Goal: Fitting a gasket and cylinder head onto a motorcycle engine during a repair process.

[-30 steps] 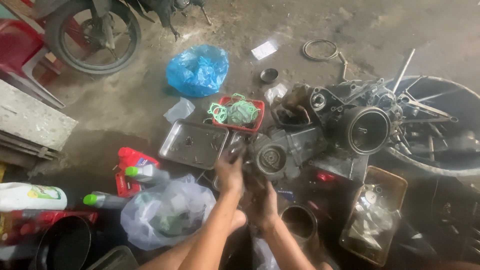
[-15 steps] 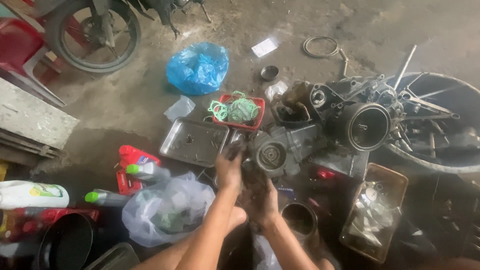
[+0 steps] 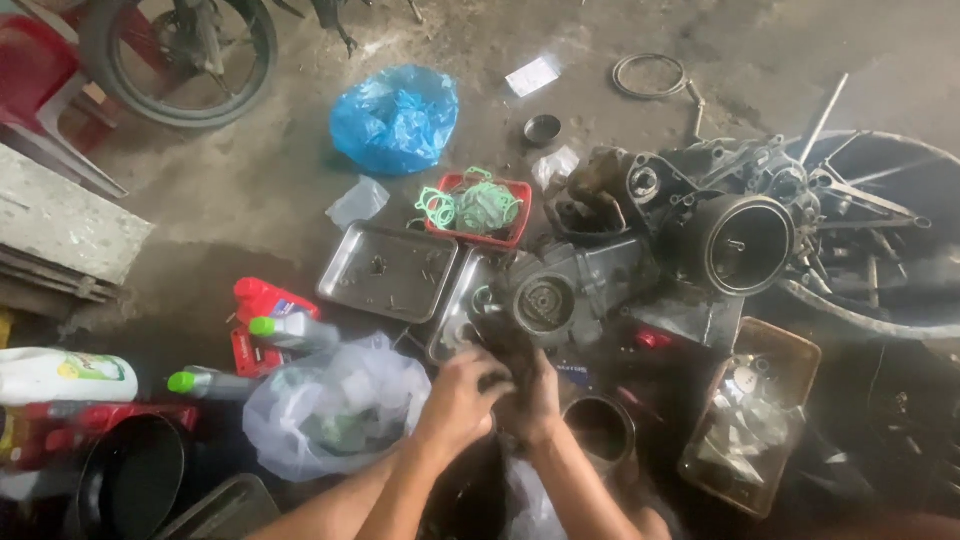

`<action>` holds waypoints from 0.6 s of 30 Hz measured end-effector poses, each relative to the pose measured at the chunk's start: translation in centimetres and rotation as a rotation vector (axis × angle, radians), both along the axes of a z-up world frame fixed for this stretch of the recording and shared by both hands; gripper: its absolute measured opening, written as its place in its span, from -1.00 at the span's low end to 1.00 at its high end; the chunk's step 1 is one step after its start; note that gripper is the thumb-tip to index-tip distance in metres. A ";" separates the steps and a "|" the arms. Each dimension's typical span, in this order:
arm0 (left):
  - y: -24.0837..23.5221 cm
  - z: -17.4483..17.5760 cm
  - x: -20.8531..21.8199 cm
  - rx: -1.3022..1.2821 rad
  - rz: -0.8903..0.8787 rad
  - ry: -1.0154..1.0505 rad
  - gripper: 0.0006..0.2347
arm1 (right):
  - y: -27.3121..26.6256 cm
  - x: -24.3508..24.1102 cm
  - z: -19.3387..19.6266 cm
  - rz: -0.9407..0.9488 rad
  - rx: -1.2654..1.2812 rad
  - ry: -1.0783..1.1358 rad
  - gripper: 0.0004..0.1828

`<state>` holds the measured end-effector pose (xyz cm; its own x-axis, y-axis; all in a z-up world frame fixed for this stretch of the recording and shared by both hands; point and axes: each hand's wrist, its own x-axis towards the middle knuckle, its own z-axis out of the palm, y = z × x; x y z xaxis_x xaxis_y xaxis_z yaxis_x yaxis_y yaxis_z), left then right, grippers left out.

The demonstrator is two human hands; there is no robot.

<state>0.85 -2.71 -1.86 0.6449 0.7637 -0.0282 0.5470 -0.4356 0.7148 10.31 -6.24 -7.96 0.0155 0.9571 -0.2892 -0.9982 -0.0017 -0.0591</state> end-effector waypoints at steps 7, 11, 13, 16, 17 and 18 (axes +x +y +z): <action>0.7 0.0 -0.3 -0.009 0.039 -0.029 -0.87 | -0.1 -0.1 -0.5 -0.016 -0.165 0.135 -0.57; 0.5 -0.9 -0.4 0.090 0.021 -0.019 -0.91 | -0.1 0.0 1.7 0.008 0.085 0.001 -0.51; 0.4 -1.1 -0.4 0.101 0.039 0.009 -0.93 | -0.1 -0.2 0.2 0.012 -0.014 -0.040 -0.51; 0.2 0.3 -0.1 0.086 0.036 -0.057 -0.98 | 0.1 -0.3 -1.2 -0.009 -0.164 0.125 -0.69; 0.0 1.2 0.0 -0.052 0.125 -0.042 -0.96 | 0.1 -0.3 0.7 -0.001 -0.101 0.075 -0.62; -0.1 2.3 0.1 -0.190 0.213 -0.026 -0.94 | 0.1 -0.2 2.6 0.006 -0.038 0.026 -0.47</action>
<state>1.00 -2.78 0.40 0.4732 0.8645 -0.1692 0.5925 -0.1702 0.7873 10.07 -6.14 -5.31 0.0016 0.9455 -0.3256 -0.9994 -0.0098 -0.0333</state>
